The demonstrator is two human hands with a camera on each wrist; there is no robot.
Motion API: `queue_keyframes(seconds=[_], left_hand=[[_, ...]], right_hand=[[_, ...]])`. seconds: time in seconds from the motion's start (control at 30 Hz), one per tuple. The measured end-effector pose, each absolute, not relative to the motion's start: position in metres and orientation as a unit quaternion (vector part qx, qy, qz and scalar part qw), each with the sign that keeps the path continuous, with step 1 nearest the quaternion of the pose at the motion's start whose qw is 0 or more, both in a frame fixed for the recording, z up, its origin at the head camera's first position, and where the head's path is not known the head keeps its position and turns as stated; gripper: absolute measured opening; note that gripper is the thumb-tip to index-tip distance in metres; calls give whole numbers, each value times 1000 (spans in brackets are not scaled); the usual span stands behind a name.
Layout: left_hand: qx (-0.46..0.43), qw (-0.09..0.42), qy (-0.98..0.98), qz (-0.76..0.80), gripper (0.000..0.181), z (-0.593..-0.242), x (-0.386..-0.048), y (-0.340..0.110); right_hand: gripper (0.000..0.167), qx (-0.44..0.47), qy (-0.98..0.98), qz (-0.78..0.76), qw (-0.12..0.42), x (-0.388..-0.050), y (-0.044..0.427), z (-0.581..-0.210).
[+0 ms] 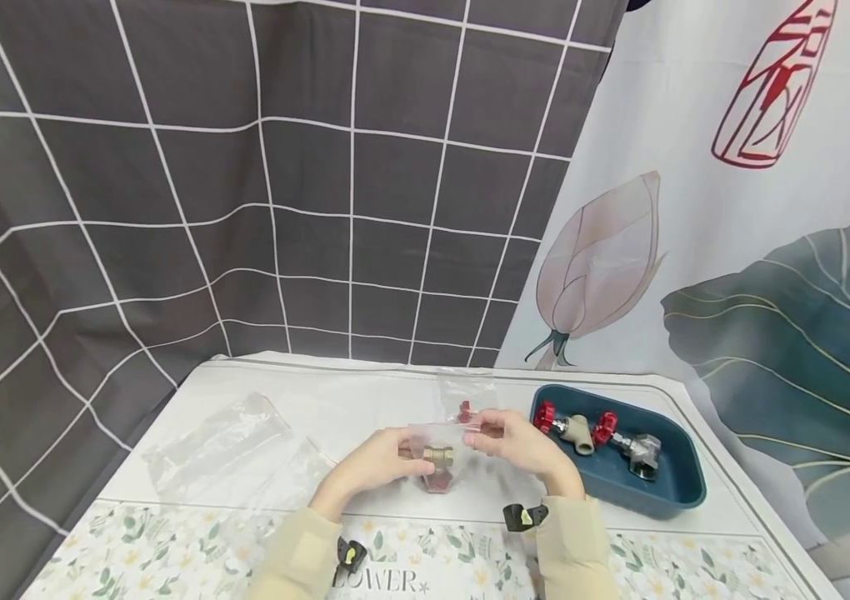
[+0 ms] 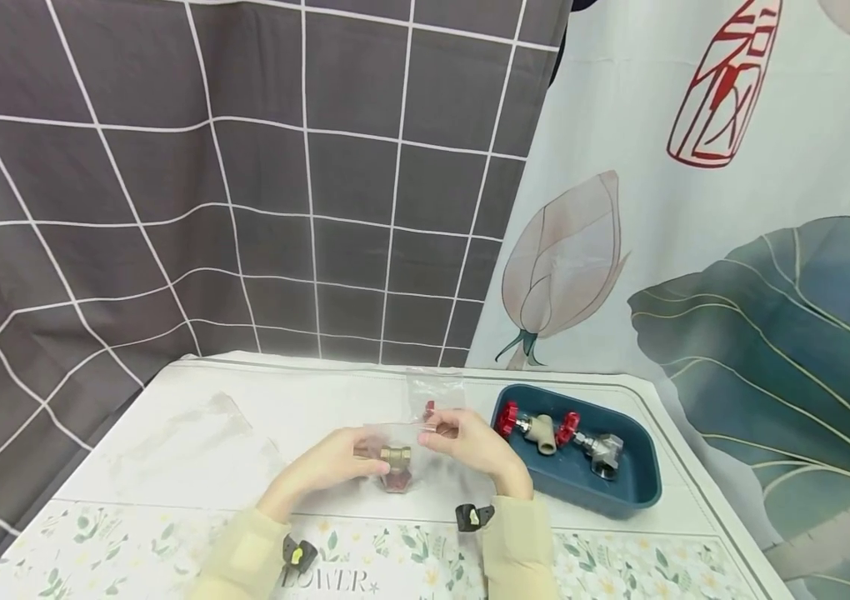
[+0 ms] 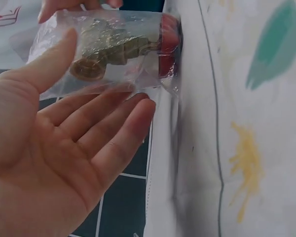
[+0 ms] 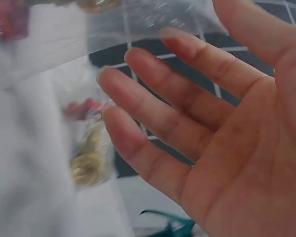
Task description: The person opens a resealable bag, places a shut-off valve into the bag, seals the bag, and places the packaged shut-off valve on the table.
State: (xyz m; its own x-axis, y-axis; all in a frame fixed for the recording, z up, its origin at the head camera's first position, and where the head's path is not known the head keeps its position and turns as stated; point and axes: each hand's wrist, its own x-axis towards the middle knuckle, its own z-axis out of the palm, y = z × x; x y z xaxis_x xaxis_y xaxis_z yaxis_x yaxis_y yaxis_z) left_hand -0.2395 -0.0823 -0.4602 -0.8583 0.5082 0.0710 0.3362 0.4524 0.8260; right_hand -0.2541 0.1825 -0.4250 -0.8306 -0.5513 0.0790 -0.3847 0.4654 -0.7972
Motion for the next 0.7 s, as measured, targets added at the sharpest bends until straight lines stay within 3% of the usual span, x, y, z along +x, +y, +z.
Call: queue_keyframes(seconds=[0.23, 0.5, 0.7], left_hand=[[258, 96, 844, 460, 39, -461, -238, -80], [261, 83, 848, 454, 32, -463, -239, -77], [255, 81, 847, 459, 30, -463, -239, -76]], right_hand=[[32, -235, 822, -501, 130, -248, 182, -445], [15, -220, 805, -540, 109, -243, 170, -462], [12, -216, 804, -548, 79, -240, 164, -466]])
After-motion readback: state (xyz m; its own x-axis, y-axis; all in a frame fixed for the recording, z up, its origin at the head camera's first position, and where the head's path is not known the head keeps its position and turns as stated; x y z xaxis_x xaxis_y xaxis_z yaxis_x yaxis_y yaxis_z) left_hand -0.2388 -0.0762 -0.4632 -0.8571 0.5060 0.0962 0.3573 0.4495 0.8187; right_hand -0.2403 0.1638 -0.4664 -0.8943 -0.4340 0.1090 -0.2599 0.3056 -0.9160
